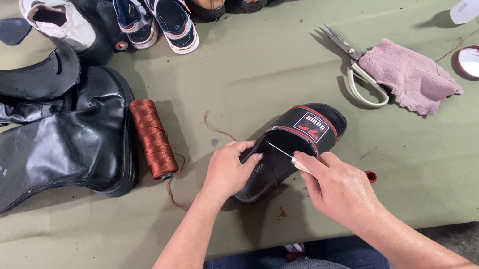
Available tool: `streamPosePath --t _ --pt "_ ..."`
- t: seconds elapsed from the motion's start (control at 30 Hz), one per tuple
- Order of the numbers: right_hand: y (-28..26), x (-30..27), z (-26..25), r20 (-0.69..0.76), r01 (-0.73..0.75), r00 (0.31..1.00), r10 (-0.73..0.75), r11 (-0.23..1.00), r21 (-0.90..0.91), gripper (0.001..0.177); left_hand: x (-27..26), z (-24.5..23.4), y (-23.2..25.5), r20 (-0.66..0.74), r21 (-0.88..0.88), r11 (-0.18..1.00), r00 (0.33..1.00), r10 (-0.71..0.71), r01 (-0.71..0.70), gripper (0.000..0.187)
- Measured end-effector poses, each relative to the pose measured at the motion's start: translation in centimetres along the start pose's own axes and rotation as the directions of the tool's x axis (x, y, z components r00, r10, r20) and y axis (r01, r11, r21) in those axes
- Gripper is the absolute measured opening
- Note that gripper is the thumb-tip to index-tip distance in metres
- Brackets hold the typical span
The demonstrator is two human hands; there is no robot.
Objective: The person uses a stitching awl to puncture holes along the edge of a black slip-on shoe and pulls a thick orange thread through the holes to sew the shoe. The person repeatedly inserts the awl, pulls the thread, and tightens the stitches along the shoe's opening.
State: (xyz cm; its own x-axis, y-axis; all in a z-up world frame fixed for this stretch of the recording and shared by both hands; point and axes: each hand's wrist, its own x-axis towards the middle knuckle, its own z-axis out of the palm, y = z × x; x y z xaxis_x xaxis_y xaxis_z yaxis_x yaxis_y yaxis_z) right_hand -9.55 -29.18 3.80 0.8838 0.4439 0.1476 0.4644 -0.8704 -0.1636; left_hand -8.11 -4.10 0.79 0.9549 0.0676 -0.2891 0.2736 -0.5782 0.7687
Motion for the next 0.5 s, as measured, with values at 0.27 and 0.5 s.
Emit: streamPosePath --t 0.27,0.5 --pt "0.0 0.0 0.2 0.010 0.011 1.000 -0.011 1.000 -0.015 0.036 -0.1 -0.1 0.0 0.009 0.034 0.999 1.000 0.011 -0.011 0.042" --pt "0.1 -0.2 0.9 0.033 0.040 0.999 -0.036 0.991 -0.128 0.037 -0.3 2.1 0.4 0.005 0.490 0.867 0.995 0.102 -0.092 0.032"
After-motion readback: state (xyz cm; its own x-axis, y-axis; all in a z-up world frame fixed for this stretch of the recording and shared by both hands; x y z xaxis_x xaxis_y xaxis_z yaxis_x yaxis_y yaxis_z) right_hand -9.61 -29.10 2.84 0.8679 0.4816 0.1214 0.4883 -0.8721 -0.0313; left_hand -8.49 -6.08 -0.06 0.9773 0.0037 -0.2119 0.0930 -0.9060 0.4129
